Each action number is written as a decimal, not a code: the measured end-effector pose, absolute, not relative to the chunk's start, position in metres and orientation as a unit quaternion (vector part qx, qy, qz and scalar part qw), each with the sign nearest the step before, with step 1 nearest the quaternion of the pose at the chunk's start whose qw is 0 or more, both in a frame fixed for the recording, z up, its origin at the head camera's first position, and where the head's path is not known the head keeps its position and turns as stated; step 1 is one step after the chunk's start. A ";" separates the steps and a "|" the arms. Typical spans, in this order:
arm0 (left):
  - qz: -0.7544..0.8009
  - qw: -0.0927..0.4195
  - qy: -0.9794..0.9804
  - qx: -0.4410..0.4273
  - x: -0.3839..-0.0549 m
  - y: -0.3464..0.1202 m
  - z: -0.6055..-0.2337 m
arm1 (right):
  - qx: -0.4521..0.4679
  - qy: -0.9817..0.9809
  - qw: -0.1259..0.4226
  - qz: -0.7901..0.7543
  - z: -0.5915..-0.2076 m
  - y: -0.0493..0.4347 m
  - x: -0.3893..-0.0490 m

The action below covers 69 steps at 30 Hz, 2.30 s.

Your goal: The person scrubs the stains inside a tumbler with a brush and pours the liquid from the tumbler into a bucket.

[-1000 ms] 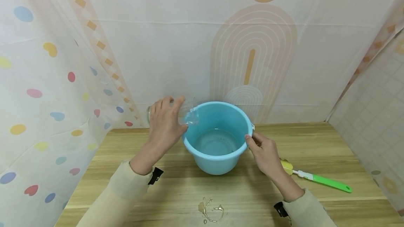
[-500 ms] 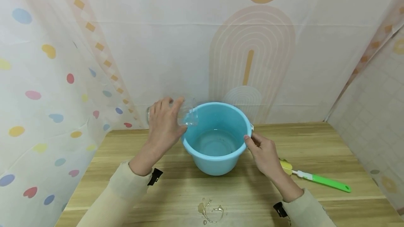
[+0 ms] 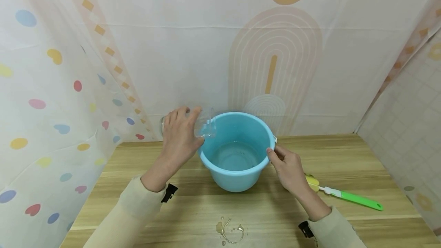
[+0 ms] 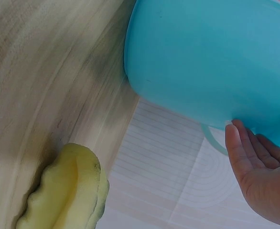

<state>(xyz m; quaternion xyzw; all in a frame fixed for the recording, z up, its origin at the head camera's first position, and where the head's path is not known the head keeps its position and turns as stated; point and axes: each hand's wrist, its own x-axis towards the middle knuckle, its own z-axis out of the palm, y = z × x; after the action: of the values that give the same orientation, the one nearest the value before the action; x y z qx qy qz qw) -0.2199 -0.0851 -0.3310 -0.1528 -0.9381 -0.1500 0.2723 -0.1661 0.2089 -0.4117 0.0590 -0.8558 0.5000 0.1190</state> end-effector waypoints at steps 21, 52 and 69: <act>-0.146 0.282 -0.934 -0.165 -0.219 -0.086 -0.329 | 0.049 -0.865 0.121 0.484 -0.409 0.209 -0.165; -0.105 0.268 -0.942 -0.171 -0.218 -0.086 -0.326 | 0.049 -0.864 0.121 0.486 -0.410 0.209 -0.164; -0.093 0.264 -0.945 -0.170 -0.219 -0.084 -0.326 | 0.057 -0.863 0.127 0.485 -0.411 0.210 -0.165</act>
<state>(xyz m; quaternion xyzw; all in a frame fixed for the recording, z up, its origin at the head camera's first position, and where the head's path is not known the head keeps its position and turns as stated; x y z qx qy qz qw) -0.2188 -0.0837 -0.3256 -0.1697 -0.9450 -0.0934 0.2636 -0.1647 0.2098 -0.4110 0.0568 -0.8634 0.4851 0.1265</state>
